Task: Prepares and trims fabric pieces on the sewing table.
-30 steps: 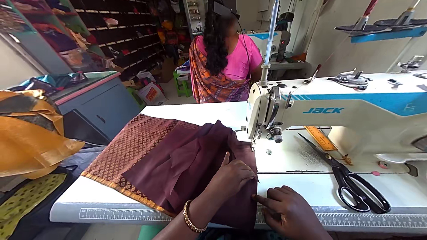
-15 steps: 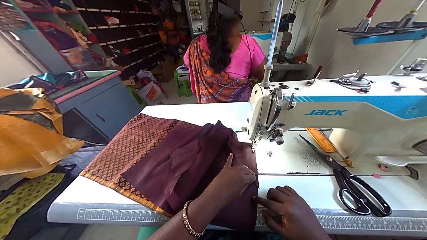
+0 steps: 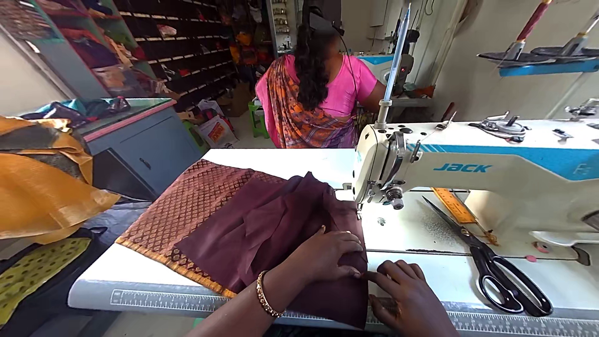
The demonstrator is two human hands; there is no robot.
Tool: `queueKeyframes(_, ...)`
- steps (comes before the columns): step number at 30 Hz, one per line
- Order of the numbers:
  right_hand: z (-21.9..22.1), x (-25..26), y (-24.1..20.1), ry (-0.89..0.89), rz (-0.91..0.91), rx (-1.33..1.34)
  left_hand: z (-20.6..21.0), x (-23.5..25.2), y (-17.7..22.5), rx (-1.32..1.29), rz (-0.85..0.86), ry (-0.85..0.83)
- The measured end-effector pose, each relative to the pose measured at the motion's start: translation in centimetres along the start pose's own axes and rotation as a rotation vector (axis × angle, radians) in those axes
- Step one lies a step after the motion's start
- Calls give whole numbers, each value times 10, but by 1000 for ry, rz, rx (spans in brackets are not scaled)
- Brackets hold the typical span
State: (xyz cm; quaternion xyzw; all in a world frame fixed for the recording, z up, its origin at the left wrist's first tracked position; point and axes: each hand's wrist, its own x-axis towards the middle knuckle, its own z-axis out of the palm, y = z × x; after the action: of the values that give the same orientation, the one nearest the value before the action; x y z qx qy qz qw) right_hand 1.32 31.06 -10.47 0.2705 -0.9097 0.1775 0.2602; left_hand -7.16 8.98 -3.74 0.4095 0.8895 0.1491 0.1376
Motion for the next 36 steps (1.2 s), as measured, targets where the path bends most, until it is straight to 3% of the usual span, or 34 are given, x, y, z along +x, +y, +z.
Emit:
queueKeyframes(17,0,5,-6,-9,151,-74,-5,22,-5,-25,-48,49)
queueKeyframes(36,3,5,-7,9,193,-96,-13,46,-35,-20,-28,123)
